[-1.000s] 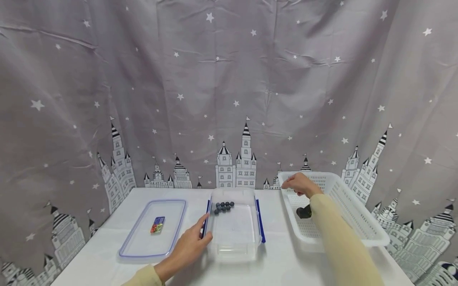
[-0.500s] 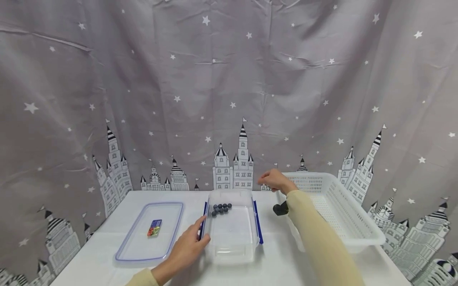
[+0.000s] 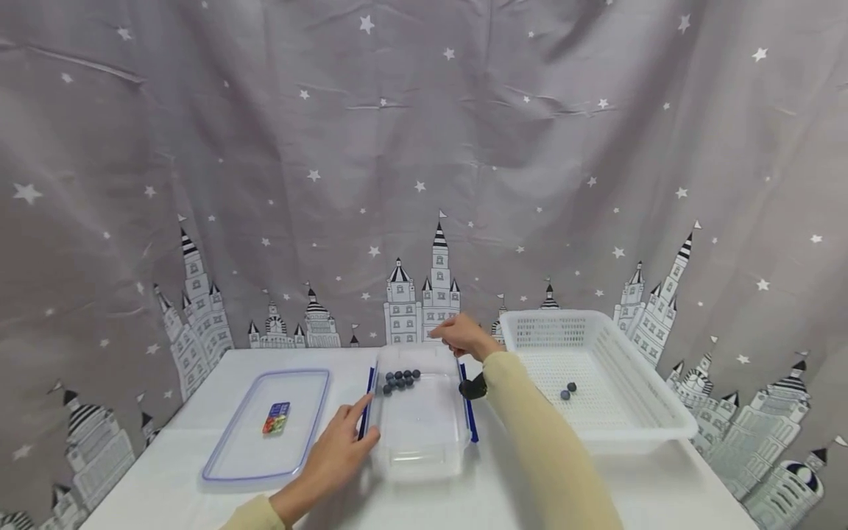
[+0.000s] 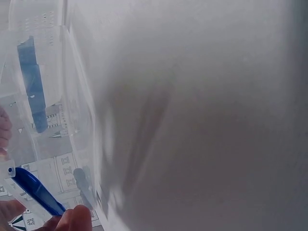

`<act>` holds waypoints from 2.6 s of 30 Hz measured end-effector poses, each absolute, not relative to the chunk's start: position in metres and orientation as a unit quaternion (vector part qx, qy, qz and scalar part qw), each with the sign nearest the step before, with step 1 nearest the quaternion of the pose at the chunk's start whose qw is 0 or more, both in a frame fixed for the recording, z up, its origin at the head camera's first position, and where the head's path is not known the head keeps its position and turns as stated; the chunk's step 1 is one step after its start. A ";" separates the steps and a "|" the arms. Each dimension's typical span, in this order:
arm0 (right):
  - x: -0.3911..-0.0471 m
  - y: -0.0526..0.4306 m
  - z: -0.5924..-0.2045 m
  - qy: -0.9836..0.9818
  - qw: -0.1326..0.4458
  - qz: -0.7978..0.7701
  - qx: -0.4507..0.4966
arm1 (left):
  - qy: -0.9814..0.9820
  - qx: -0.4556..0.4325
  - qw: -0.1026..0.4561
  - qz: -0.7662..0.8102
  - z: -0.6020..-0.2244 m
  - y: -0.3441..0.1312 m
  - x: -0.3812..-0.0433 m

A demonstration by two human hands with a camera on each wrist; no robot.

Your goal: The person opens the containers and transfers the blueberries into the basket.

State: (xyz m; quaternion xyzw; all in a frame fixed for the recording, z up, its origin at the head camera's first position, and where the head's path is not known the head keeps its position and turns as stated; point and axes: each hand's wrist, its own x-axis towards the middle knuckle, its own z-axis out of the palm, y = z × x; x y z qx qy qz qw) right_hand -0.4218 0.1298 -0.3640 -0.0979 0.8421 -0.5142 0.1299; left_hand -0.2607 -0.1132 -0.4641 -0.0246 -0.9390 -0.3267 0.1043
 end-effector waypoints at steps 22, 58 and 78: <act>-0.421 0.081 -0.398 0.818 0.142 -0.551 -0.083 | -0.936 -0.033 0.105 -0.335 -0.460 -0.112 -0.262; -0.421 0.054 -0.457 0.858 0.074 -0.499 0.098 | -0.936 -0.048 0.120 -0.329 -0.461 -0.117 -0.258; -0.411 0.051 -0.471 0.840 0.066 -0.519 0.145 | -0.935 -0.041 0.124 -0.330 -0.467 -0.115 -0.254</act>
